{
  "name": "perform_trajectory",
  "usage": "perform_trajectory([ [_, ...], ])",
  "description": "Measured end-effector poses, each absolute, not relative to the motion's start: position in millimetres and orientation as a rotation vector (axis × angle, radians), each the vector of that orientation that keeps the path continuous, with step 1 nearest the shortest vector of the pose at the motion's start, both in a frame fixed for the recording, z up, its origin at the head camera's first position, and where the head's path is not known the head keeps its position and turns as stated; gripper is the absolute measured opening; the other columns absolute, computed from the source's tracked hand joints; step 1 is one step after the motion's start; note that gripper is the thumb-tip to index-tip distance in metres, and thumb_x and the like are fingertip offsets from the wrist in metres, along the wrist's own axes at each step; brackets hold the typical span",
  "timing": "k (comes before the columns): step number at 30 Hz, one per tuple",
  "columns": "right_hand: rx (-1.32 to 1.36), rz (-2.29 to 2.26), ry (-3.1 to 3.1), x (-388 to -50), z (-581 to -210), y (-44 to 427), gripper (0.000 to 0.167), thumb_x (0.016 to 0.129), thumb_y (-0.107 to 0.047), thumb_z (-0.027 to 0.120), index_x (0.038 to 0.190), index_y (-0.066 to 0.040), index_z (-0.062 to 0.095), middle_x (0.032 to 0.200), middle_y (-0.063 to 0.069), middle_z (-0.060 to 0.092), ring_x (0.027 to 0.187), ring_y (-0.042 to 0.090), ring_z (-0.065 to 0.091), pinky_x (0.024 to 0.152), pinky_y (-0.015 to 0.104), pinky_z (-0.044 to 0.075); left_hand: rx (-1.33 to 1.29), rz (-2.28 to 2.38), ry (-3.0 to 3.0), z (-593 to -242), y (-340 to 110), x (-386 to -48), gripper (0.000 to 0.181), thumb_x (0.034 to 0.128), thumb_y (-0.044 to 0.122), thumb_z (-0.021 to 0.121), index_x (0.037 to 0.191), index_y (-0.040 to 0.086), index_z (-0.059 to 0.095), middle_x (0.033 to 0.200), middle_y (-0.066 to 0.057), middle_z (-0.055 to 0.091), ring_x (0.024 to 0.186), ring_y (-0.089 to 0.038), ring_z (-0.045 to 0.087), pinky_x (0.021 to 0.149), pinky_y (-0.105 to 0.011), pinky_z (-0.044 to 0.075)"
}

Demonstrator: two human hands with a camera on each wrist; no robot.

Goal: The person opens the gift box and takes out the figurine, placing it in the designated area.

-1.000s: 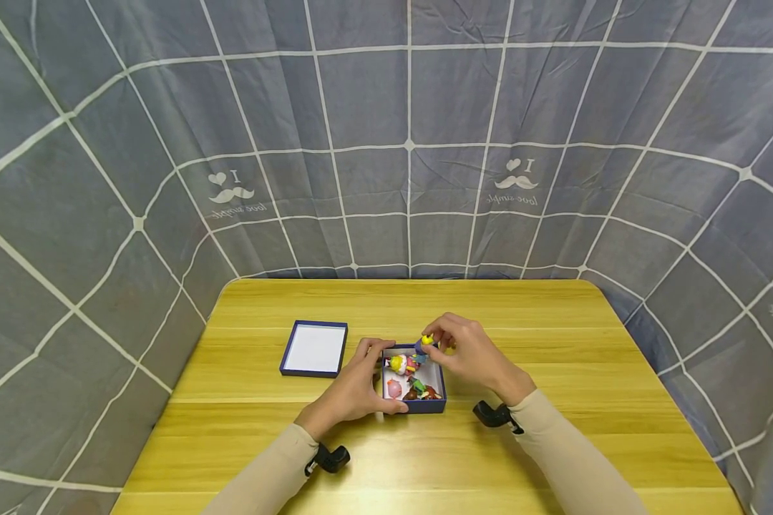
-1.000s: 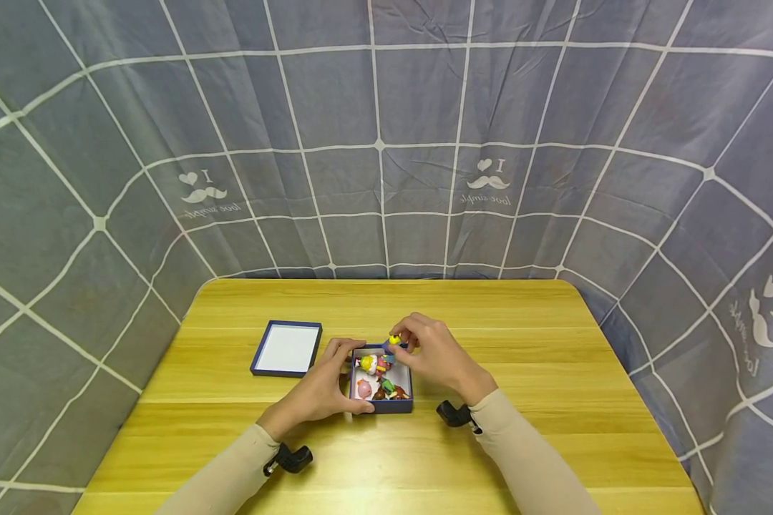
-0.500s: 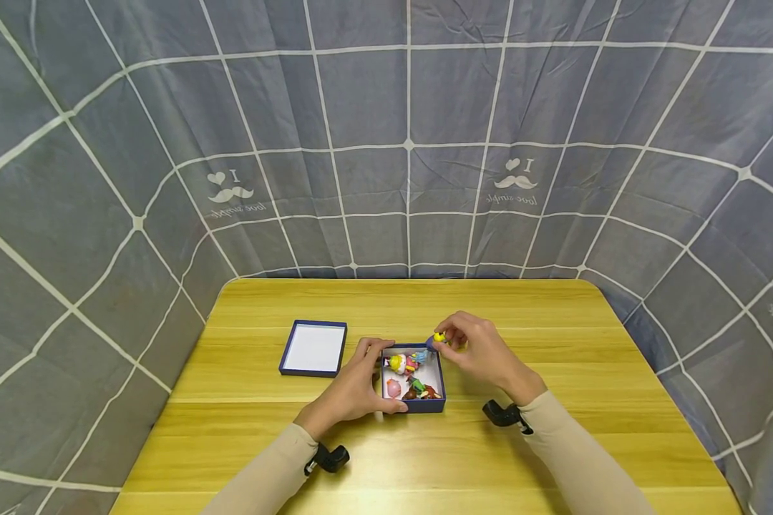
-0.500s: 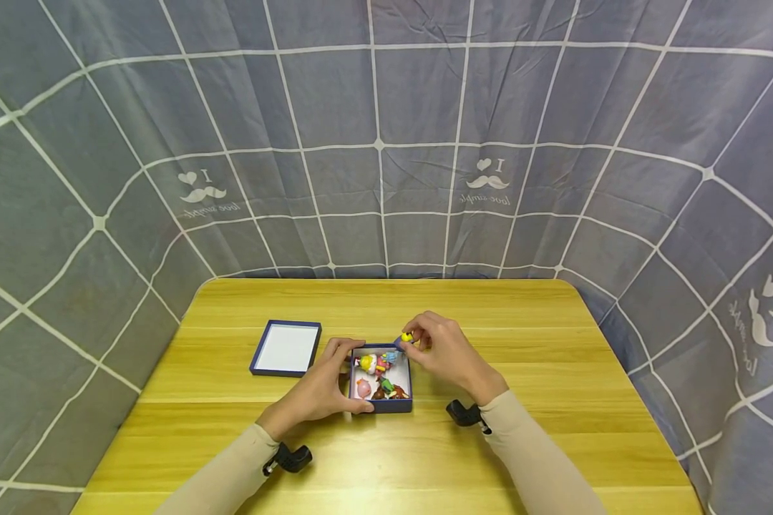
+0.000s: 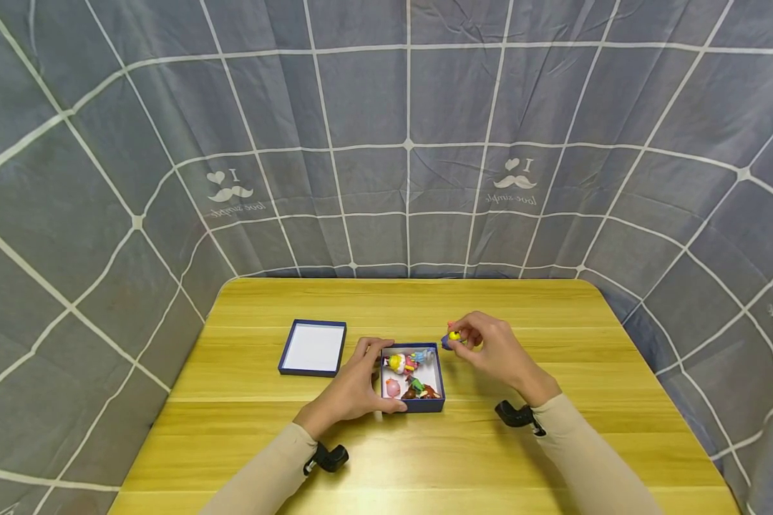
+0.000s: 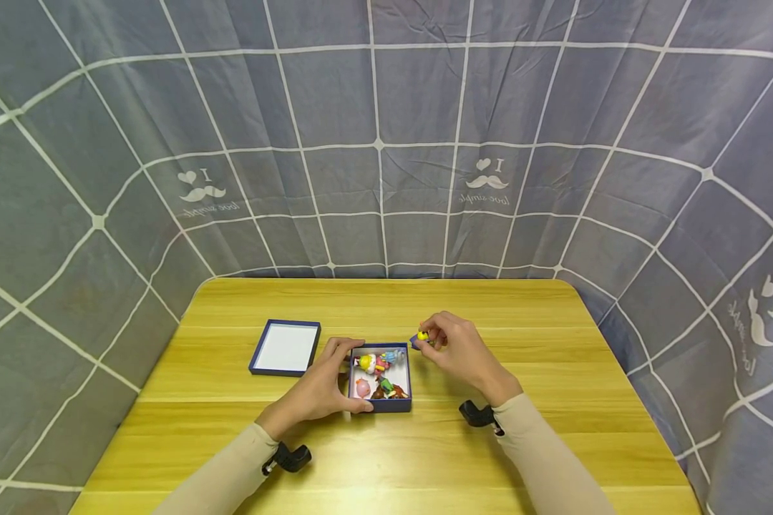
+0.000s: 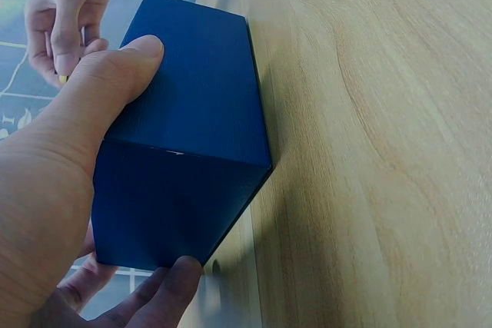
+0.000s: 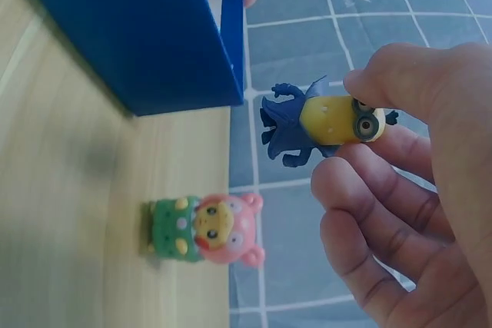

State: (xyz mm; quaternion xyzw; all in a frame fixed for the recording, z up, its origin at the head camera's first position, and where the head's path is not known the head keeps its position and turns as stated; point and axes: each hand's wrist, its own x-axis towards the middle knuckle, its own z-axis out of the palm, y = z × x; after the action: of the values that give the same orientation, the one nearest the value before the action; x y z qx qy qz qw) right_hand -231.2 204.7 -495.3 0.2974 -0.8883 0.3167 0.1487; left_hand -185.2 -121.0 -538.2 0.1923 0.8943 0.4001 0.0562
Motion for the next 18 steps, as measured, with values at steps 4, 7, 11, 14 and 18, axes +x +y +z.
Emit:
perform_trajectory([
  [4,0.836,0.892,-2.570,-231,-497,211,0.021,0.098,-0.010,0.095,0.114,-0.008,0.083,0.093,-0.001,0.074,0.078,0.008,0.065,0.071,0.027,0.062,0.583,1.212,2.713,-537,-121,-185,0.123,0.0793,0.049,0.110,0.178,0.015,0.044,0.172,-0.014,0.046,0.148,-0.040,0.065,0.125,-0.061,0.057],
  [7,0.833,0.881,-2.566,-231,-499,216,0.021,0.097,-0.009,0.095,0.113,-0.007,0.082,0.093,-0.001,0.074,0.079,0.006,0.064,0.071,0.027,0.062,0.582,1.203,2.718,-538,-121,-185,0.123,0.0795,0.049,0.110,0.178,0.015,0.044,0.171,-0.015,0.046,0.147,-0.039,0.065,0.125,-0.061,0.057],
  [11,0.819,0.870,-2.569,-232,-502,221,0.021,0.096,-0.008,0.095,0.112,-0.007,0.081,0.092,-0.001,0.073,0.079,0.006,0.063,0.071,0.026,0.060,0.584,1.203,2.717,-539,-121,-185,0.123,0.0797,0.050,0.110,0.178,0.014,0.044,0.171,-0.015,0.046,0.147,-0.038,0.065,0.125,-0.060,0.057],
  [14,0.806,0.871,-2.574,-232,-503,224,0.022,0.096,-0.007,0.096,0.112,-0.006,0.082,0.092,0.001,0.075,0.079,0.007,0.064,0.071,0.025,0.060,0.586,1.211,2.710,-539,-121,-186,0.123,0.0797,0.050,0.110,0.178,0.014,0.044,0.171,-0.014,0.046,0.148,-0.038,0.065,0.125,-0.060,0.057],
  [18,0.792,0.863,-2.579,-233,-506,229,0.022,0.095,-0.007,0.096,0.111,-0.005,0.081,0.092,0.001,0.075,0.078,0.008,0.065,0.069,0.027,0.060,0.587,1.215,2.709,-539,-122,-185,0.124,0.0794,0.050,0.110,0.178,0.014,0.044,0.171,-0.013,0.046,0.149,-0.038,0.064,0.125,-0.060,0.057],
])
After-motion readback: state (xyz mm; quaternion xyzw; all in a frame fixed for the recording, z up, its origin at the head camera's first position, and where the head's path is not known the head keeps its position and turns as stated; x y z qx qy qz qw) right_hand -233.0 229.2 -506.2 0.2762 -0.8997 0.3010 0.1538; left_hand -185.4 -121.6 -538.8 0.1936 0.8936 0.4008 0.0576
